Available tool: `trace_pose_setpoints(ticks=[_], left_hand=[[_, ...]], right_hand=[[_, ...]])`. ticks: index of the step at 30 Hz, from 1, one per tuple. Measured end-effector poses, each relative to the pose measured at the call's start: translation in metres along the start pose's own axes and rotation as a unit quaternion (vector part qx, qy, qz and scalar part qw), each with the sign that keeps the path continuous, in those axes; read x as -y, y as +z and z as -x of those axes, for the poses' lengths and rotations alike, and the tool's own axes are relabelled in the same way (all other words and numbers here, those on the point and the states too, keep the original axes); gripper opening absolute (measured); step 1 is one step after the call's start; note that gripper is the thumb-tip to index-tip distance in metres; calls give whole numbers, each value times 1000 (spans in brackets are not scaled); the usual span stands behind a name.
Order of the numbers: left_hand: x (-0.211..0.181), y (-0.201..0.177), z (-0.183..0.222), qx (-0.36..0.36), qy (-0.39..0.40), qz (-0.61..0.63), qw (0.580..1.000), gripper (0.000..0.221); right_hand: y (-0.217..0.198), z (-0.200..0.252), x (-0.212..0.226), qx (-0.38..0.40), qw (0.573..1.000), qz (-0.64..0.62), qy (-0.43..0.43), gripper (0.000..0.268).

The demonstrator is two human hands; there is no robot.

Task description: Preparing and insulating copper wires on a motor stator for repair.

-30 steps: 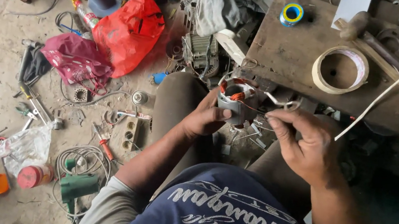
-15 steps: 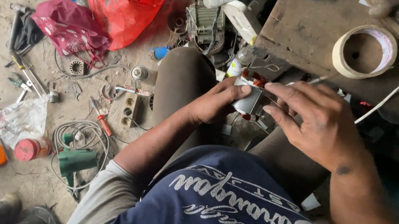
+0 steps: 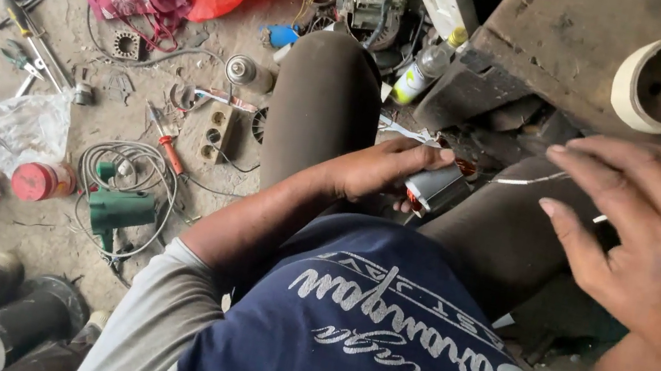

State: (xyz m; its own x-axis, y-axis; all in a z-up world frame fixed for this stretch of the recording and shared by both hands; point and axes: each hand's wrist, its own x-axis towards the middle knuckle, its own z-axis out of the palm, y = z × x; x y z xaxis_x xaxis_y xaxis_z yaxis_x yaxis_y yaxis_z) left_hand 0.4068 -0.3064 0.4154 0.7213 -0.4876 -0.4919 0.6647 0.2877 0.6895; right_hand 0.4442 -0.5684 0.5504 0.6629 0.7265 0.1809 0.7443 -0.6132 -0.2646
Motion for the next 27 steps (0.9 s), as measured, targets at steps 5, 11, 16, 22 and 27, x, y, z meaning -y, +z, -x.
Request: trace_pose_setpoints(ticks=[5,11,16,22,27], left_hand=[[-1,11,6,-36,-16,-115,993,57],[10,-2,15,14,0,-90,996,50],[30,-9,7,90,-8,-13,996,51],[42,-12,2,87,-13,43,995,49],[50,-16,-1,79,-13,40,996,50]], right_hand=[[39,-6,19,26,996,0,-84,28],[53,-9,34,55,993,-100,8,12],[72,3,31,56,978,-196,45,15],[75,4,38,33,981,-187,43,13],[83,6,37,26,982,-181,37,14]])
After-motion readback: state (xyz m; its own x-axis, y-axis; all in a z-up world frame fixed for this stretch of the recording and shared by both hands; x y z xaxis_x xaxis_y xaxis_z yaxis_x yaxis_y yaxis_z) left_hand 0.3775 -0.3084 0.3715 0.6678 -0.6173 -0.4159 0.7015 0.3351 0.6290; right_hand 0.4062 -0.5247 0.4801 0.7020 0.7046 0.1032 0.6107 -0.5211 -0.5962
